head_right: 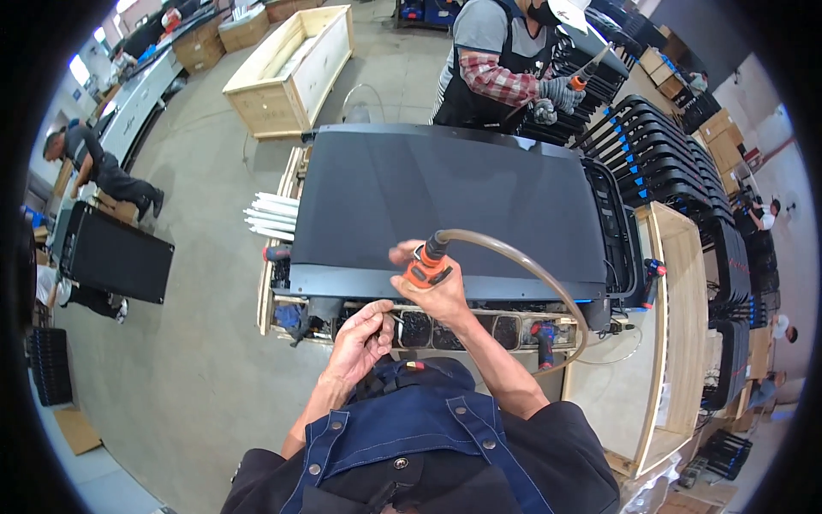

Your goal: Assembling various plastic and metal components onto a treadmill frame using power tools.

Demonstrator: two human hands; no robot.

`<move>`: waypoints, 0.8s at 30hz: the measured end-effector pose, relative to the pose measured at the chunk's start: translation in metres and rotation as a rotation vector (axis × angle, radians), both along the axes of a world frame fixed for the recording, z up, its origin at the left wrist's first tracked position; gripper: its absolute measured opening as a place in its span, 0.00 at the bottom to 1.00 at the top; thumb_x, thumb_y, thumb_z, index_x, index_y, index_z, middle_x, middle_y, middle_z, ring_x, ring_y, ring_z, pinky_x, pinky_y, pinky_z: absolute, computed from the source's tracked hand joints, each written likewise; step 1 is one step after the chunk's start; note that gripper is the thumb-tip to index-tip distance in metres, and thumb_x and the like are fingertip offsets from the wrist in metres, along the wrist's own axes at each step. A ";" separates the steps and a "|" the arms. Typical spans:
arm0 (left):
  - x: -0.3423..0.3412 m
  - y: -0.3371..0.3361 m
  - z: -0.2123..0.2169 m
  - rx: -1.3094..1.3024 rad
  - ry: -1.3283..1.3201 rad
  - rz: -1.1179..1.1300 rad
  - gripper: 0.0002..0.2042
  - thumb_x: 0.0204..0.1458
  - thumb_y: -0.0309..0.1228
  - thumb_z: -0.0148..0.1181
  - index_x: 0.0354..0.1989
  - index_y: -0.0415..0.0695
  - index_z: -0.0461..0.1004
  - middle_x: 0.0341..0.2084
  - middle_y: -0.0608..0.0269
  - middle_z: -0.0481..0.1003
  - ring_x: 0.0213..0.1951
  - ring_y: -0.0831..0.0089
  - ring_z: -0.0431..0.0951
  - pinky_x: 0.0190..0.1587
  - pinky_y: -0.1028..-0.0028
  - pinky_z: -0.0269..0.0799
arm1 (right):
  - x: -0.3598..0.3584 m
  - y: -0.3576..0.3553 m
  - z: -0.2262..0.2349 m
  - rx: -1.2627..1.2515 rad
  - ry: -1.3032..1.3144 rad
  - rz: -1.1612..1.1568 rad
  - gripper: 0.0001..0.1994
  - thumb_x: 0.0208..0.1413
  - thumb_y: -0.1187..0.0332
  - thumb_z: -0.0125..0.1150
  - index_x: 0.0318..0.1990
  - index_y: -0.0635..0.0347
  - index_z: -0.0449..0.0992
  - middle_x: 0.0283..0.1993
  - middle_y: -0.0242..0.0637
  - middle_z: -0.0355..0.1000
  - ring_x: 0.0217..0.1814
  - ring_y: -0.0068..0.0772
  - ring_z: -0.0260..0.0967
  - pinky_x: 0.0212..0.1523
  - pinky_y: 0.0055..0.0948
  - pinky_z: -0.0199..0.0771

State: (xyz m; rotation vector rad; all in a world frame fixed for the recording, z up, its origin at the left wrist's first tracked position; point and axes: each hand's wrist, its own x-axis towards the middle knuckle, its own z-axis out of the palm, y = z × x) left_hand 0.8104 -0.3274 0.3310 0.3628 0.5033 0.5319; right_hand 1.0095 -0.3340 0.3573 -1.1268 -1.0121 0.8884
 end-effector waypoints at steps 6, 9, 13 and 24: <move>0.036 0.022 0.062 0.815 0.462 0.319 0.16 0.63 0.33 0.59 0.55 0.36 0.74 0.27 0.72 0.68 0.24 0.83 0.65 0.24 0.79 0.60 | -0.020 0.001 0.003 -0.048 0.013 -0.254 0.23 0.50 0.75 0.76 0.53 0.64 0.74 0.48 0.37 0.79 0.49 0.23 0.76 0.51 0.26 0.79; 0.067 0.020 0.089 1.467 0.829 0.459 0.34 0.48 0.40 0.76 0.62 0.38 0.70 0.24 0.68 0.65 0.24 0.77 0.65 0.26 0.75 0.65 | -0.022 -0.004 -0.011 0.071 0.340 -0.124 0.24 0.52 0.70 0.75 0.55 0.65 0.73 0.48 0.34 0.76 0.48 0.20 0.73 0.50 0.25 0.77; 0.084 0.020 0.079 1.656 1.046 0.524 0.38 0.39 0.47 0.79 0.55 0.36 0.71 0.33 0.56 0.75 0.30 0.57 0.80 0.30 0.63 0.77 | -0.023 -0.002 -0.016 0.023 -0.086 -0.191 0.25 0.53 0.68 0.72 0.57 0.62 0.72 0.50 0.33 0.75 0.52 0.23 0.72 0.54 0.26 0.75; 0.059 0.018 0.066 1.613 0.808 0.400 0.31 0.52 0.38 0.68 0.61 0.36 0.67 0.45 0.46 0.77 0.42 0.48 0.82 0.42 0.61 0.80 | -0.015 -0.002 0.000 0.227 -0.347 -0.184 0.21 0.54 0.62 0.71 0.50 0.66 0.74 0.43 0.41 0.75 0.42 0.35 0.76 0.42 0.32 0.75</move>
